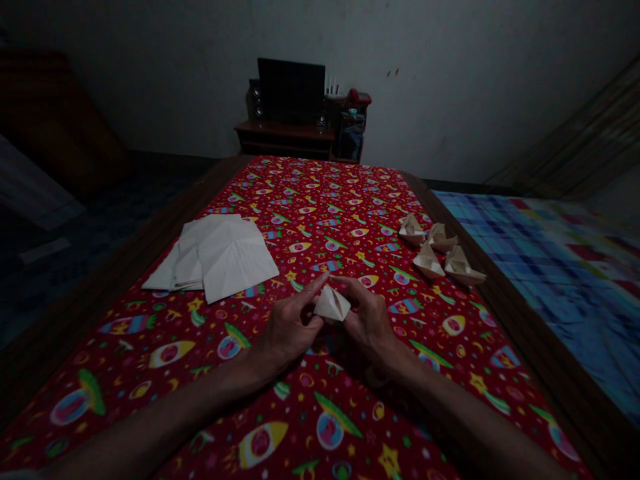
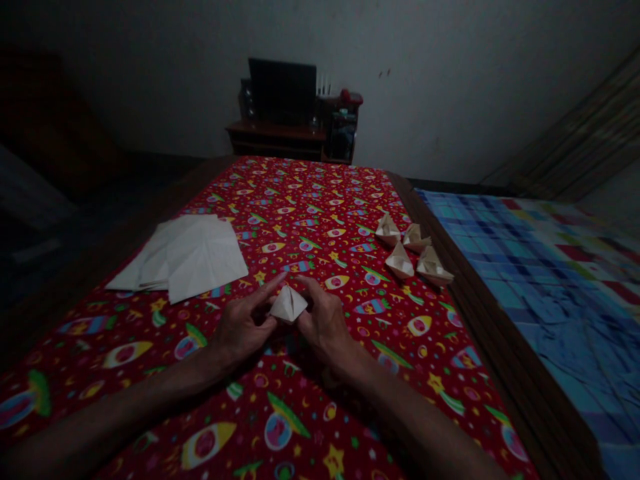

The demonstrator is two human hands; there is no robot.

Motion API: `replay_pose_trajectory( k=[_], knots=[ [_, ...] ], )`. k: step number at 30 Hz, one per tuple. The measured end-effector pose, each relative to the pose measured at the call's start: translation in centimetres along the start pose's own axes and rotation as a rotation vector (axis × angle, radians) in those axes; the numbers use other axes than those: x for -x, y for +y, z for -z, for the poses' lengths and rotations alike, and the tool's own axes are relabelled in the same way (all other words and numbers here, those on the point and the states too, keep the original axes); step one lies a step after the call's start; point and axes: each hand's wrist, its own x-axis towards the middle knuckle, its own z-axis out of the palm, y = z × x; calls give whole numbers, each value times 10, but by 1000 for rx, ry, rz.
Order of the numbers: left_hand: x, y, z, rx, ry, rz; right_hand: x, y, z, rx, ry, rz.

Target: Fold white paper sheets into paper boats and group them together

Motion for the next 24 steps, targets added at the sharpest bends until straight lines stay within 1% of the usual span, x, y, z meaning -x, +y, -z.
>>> replay_pose_trajectory(
  k=[2,5,8,11,15,18,20,22,24],
  knots=[
    [0,-1,0,-23,13,-18,0,-2,-2,-125,8,-73],
    [1,-2,-3,-57,26,-41,2,-4,-4,-196,27,-90],
    [2,-1,-5,-49,15,-26,3,-6,-4,-171,27,-50],
    [2,0,-6,-16,-22,22,3,-8,-3,-113,24,-7],
    [2,-1,-7,83,-67,101,3,-2,-4,-38,-14,46],
    [0,-6,-7,239,-75,181,6,9,-1,121,-56,92],
    [-3,-11,-7,280,-80,228,7,16,2,318,-49,202],
    [-5,-15,-5,201,-107,245,9,21,6,527,-49,360],
    [-7,-19,-1,54,-143,200,9,22,9,681,-80,471]
  ],
)
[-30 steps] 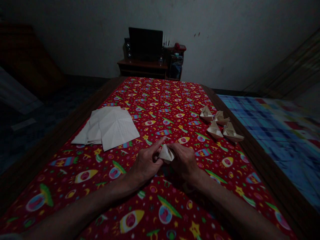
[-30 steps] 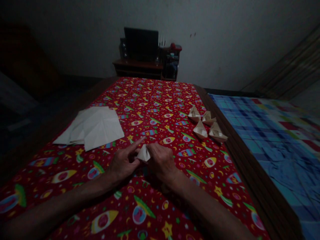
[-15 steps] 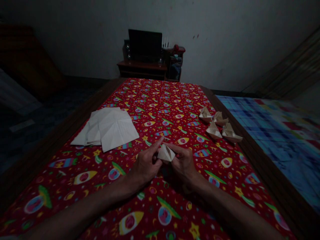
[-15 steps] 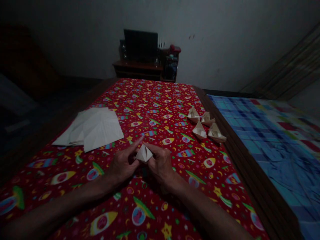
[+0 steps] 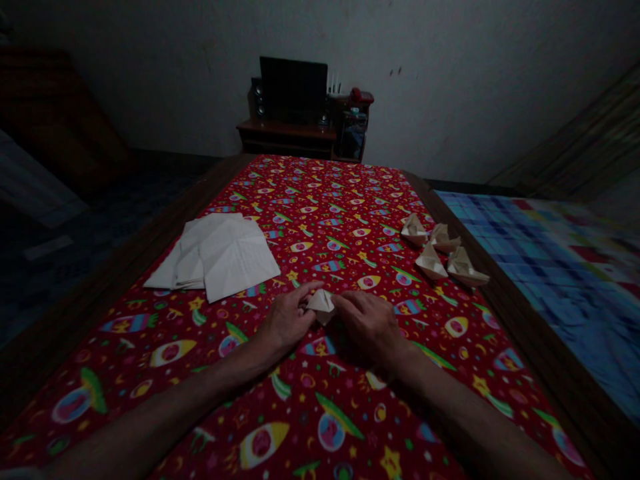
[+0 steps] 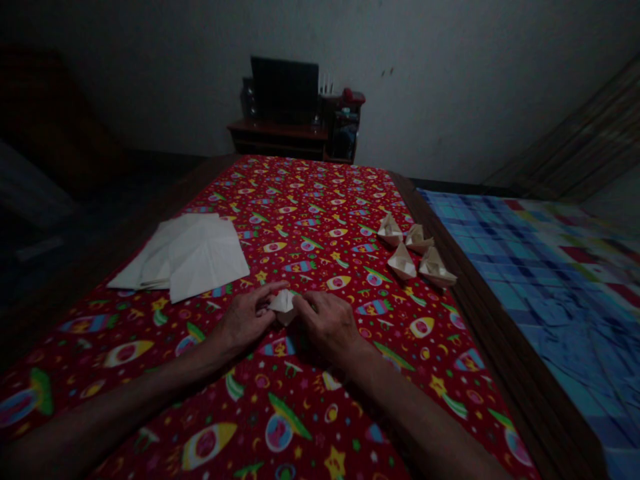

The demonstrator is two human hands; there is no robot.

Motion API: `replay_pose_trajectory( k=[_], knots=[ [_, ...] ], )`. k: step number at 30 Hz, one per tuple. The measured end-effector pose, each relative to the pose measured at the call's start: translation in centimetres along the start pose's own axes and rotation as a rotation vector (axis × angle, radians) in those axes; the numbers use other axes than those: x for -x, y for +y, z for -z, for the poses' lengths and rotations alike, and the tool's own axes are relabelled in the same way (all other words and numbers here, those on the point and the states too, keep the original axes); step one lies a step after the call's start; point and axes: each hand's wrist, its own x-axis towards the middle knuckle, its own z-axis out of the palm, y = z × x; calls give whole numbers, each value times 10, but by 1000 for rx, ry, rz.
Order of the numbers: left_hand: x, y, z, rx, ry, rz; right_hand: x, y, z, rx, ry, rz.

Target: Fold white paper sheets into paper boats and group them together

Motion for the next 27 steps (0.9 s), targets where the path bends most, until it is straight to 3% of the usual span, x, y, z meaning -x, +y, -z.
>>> replay_pose_trajectory(
  k=[7,15,21,27],
  knots=[
    [5,-7,13,-564,-66,-398,-2,-2,3,91,-108,135],
    [8,-9,17,-785,-256,-470,-4,-3,6,115,-243,145],
    [16,-10,18,-886,-260,-530,-6,-6,9,127,-303,152],
    [34,-8,19,-836,-301,-550,-12,-7,15,24,-368,207]
  ],
)
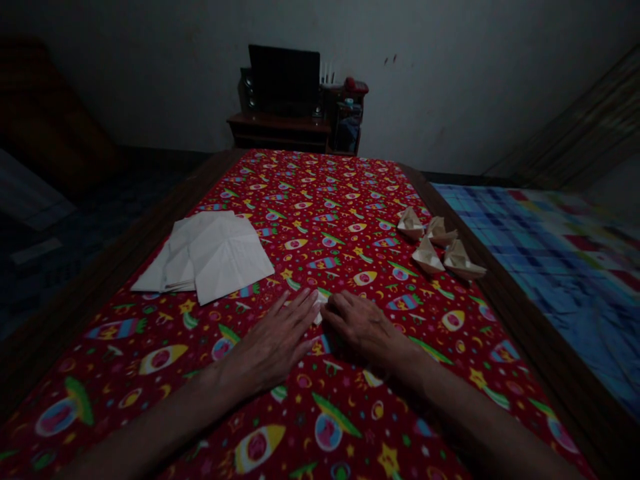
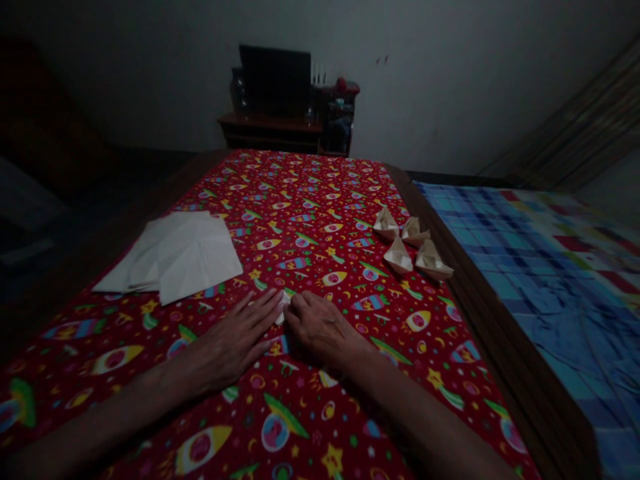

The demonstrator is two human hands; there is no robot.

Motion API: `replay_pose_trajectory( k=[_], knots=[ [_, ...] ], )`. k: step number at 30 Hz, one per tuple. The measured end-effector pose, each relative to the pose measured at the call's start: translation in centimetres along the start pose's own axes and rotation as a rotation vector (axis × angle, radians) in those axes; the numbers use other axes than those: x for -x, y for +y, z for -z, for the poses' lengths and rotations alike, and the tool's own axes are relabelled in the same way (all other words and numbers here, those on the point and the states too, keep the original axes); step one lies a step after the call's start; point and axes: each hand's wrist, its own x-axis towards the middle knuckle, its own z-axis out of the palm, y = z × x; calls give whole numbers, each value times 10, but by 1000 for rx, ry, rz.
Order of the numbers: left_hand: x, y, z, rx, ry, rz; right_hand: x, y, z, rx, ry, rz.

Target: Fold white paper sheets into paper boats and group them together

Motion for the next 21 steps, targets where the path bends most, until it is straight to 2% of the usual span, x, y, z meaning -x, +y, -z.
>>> replay_pose_trajectory(
  k=[8,16,19,21],
  knots=[
    [5,-7,8,81,-12,-31,6,8,-11,-164,71,-31],
    [-4,-10,5,106,16,40,6,10,-16,-303,150,-110],
    [-6,-14,3,167,51,30,5,10,-16,-308,189,-105],
    [-7,-18,1,242,118,23,4,10,-18,-301,214,-107]
  ],
)
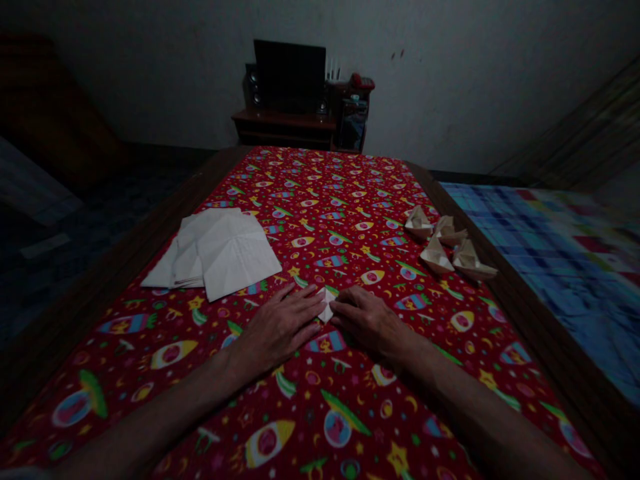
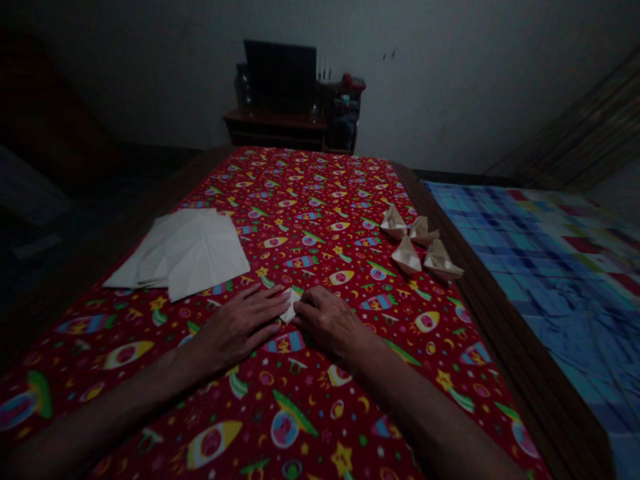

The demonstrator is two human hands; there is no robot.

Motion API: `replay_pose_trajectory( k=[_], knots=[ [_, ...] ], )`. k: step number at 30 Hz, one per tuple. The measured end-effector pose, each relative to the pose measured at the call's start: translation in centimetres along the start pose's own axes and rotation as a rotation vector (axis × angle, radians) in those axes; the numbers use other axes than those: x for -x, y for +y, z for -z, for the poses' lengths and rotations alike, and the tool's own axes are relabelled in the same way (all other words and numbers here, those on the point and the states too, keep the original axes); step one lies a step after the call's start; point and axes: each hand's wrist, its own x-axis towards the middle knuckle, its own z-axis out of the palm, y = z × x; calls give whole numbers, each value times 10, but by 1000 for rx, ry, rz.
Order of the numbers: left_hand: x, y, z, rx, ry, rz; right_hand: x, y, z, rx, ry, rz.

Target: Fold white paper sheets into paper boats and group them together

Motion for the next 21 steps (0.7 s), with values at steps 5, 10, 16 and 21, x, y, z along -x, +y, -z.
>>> replay_pose_trajectory(
  k=[5,10,16,21],
  knots=[
    [-6,-7,-5,235,179,59,-1,5,-5,-130,47,-72],
    [-13,-7,-6,273,228,145,-3,-1,0,-265,49,-169],
    [-14,-10,-4,297,162,131,-5,-10,-2,-249,79,-296],
    [-17,-13,-8,291,188,219,-6,-12,-7,-137,88,-350]
  ],
)
